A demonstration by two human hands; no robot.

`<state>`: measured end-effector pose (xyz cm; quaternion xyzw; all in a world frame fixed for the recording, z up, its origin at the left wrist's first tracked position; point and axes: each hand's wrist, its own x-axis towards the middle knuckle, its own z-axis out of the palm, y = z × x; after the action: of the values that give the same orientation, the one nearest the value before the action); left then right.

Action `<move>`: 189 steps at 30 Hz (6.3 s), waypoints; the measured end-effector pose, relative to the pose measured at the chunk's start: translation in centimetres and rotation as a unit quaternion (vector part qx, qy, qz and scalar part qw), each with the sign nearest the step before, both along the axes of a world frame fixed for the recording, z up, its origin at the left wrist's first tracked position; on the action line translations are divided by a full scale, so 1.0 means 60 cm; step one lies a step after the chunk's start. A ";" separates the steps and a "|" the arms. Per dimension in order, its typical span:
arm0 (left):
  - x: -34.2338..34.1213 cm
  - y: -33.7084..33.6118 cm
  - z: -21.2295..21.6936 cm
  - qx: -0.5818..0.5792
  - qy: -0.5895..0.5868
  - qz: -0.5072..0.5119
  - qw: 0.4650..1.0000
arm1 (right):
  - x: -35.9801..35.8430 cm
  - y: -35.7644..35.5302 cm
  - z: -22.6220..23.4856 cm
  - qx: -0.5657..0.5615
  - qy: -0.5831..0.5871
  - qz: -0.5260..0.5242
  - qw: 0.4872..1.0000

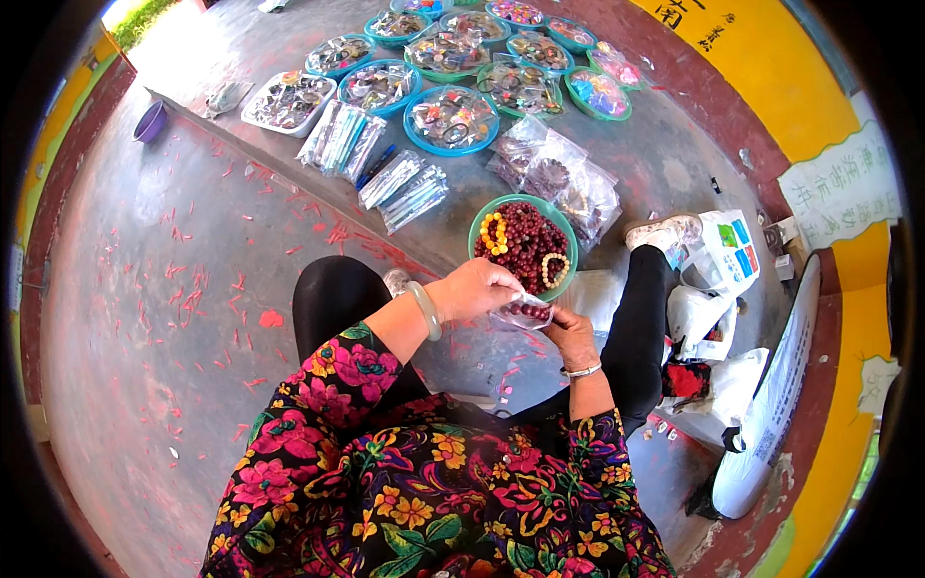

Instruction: The person sits on the floor and repeatedly picks up beaded bracelets from a green bowl, places them into small clear plastic bags, and sets the filled bags aside. The workspace includes multiple pre-packaged items and a digital scale.

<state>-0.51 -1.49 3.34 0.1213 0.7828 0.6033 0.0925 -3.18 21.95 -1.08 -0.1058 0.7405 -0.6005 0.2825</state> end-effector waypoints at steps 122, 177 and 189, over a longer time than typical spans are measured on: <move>-0.012 0.019 -0.045 0.198 -0.276 0.192 0.921 | -0.129 0.098 -0.173 0.400 0.242 -0.319 0.824; -0.005 0.029 -0.013 0.054 -0.109 0.054 0.991 | -0.018 0.027 0.051 0.013 -0.042 0.039 0.998; 0.019 0.050 -0.006 -0.020 0.133 0.220 0.966 | -0.005 -0.014 0.059 -0.032 0.018 -0.122 0.992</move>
<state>0.63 1.49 2.96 0.0239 0.8073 0.5714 -0.1451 -3.47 21.11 2.43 -0.0344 0.7336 -0.6516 0.1898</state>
